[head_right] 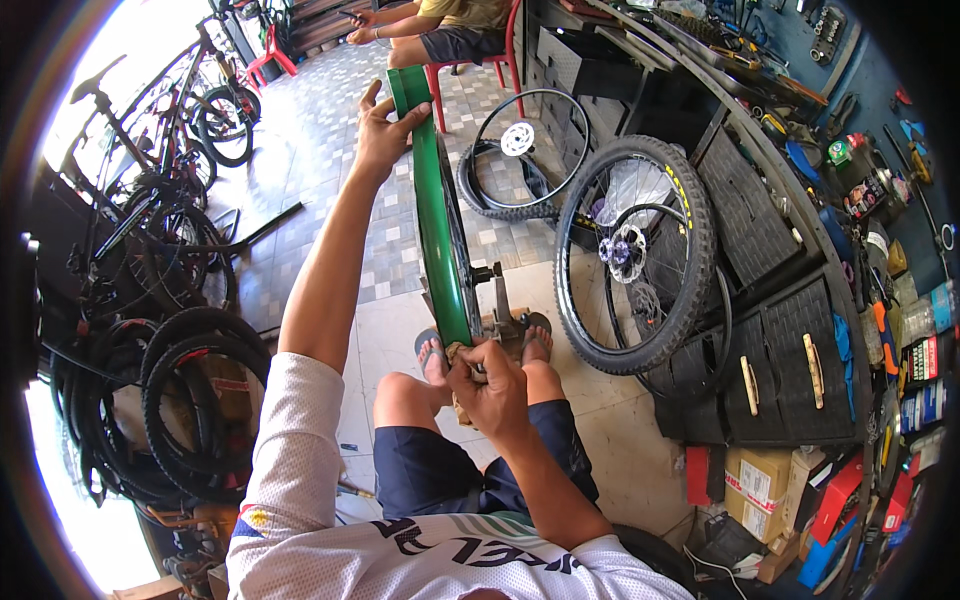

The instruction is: The person cuts a strip of green tape and wraps it around the rim of a bicycle wheel mounted on a stand. The person smooths the tape along the rim surface to secure it.

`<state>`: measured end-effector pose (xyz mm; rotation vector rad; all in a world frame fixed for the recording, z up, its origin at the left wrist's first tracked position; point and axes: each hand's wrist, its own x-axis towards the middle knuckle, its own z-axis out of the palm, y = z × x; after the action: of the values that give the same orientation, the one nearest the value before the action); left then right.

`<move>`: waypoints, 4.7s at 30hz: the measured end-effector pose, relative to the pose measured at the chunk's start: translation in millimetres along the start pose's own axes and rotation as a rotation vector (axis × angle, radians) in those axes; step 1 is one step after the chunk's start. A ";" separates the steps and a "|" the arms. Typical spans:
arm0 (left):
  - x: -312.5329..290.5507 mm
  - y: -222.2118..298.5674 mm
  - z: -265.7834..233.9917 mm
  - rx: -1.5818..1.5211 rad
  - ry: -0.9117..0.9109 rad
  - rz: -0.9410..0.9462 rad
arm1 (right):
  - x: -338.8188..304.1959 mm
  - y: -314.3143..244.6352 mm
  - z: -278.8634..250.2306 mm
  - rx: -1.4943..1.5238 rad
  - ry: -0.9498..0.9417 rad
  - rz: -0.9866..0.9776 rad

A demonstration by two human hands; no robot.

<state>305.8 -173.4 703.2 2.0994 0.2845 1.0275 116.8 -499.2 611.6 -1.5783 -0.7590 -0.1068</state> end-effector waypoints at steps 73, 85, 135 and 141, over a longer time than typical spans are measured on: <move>-23.6 23.3 3.2 -0.426 -0.145 -0.606 | -8.8 -2.0 -4.7 -0.469 0.102 -0.274; -137.5 69.0 -8.6 -0.390 0.061 -0.176 | 129.2 -34.9 12.0 -0.416 -0.015 0.073; 71.5 69.0 -44.2 -0.144 0.022 0.177 | -14.6 17.7 8.2 -0.015 0.046 -0.071; 75.4 43.5 -35.8 -0.089 -0.043 0.221 | -23.0 23.9 9.5 0.030 0.028 -0.007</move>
<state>322.5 -146.5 791.8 2.1025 -0.0156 1.1004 108.0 -498.8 578.2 -1.5423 -0.7413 -0.1220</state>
